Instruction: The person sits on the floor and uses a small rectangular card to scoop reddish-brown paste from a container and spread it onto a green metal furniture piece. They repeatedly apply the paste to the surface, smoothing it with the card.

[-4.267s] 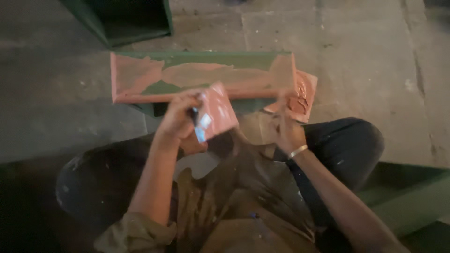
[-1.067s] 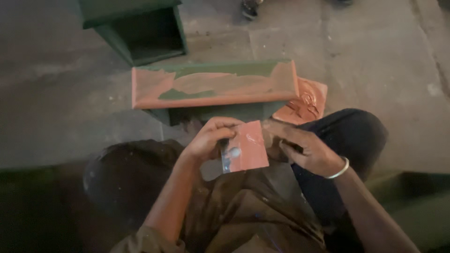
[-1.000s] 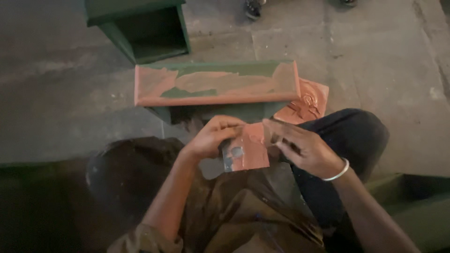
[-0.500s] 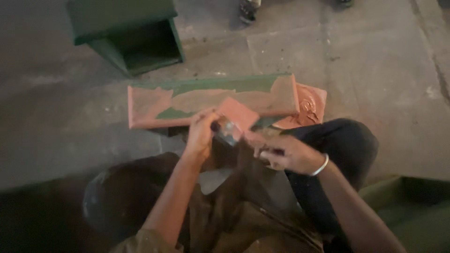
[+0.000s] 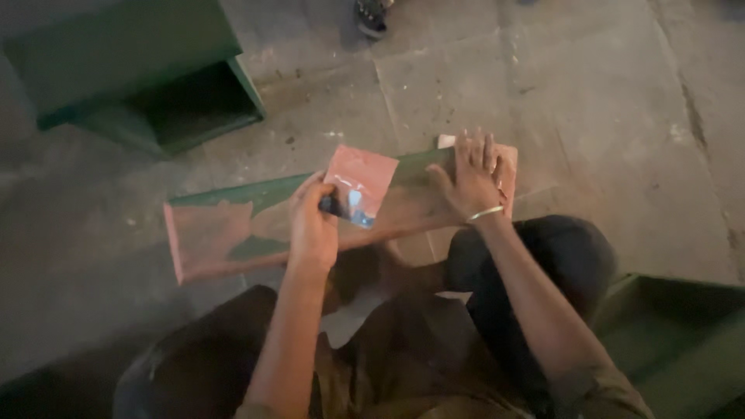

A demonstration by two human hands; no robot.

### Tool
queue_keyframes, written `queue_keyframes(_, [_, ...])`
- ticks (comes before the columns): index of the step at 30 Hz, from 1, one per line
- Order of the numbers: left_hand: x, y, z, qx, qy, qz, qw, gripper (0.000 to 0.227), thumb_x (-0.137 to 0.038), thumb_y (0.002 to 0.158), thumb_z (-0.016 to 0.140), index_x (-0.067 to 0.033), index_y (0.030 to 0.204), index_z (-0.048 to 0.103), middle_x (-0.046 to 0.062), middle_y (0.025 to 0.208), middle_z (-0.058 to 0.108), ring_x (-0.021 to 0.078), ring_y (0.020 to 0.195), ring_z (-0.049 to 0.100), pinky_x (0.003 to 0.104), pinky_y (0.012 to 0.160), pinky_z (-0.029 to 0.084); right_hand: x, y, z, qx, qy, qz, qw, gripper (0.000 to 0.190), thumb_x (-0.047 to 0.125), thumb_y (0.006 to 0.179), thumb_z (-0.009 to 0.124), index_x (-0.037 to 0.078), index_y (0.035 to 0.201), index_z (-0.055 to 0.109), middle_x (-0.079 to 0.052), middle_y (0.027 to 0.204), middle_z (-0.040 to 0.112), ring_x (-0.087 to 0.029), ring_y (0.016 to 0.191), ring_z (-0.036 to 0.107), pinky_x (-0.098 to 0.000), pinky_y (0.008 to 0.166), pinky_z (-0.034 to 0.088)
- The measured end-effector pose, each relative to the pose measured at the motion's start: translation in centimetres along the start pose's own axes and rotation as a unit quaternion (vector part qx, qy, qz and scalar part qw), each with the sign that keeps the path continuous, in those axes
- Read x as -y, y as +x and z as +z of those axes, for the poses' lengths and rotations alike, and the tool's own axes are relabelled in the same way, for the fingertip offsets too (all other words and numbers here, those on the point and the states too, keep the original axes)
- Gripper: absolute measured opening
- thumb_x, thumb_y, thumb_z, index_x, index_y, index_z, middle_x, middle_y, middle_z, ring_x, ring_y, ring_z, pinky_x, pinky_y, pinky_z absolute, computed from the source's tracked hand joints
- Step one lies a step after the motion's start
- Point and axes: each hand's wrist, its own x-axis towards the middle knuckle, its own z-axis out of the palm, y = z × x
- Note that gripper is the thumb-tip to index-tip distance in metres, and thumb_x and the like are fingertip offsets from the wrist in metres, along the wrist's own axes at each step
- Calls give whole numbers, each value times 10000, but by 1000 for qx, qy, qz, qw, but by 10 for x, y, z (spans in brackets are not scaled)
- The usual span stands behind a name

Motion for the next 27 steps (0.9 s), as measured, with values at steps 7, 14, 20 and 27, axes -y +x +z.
queue_keyframes(7, [-7,9,13,4,-50,20,999,309,45,884,522,79,1153,670,94,1037,721,149,909,676,255,831,540,-17,-5,-24,80,42,-6,996,642,493,1025,487,115,1541,431,-131,1588,408,-421,1531,269,-559,1266,220])
queue_keyframes(14, [-1,9,6,-18,-56,16,998,278,49,884,536,66,1121,679,99,1035,712,159,917,677,264,834,552,32,7,5,-67,-124,-99,985,760,538,1047,476,-27,1554,448,-215,1623,406,-397,1532,254,-624,1213,92])
queue_keyframes(20, [-15,2,4,-20,-38,28,999,271,37,888,551,66,1127,674,103,1035,708,168,917,669,273,832,549,41,13,19,-4,-40,-148,988,629,520,1068,441,60,1496,465,-141,1572,462,-360,1522,288,-704,1237,62])
queue_keyframes(27, [-19,-4,-4,-24,-49,23,998,300,28,862,540,72,1127,673,105,1030,714,176,930,679,277,850,552,-33,16,-12,70,-41,-14,997,681,490,985,477,-22,1434,490,-226,1486,456,-428,1442,321,-652,1121,160])
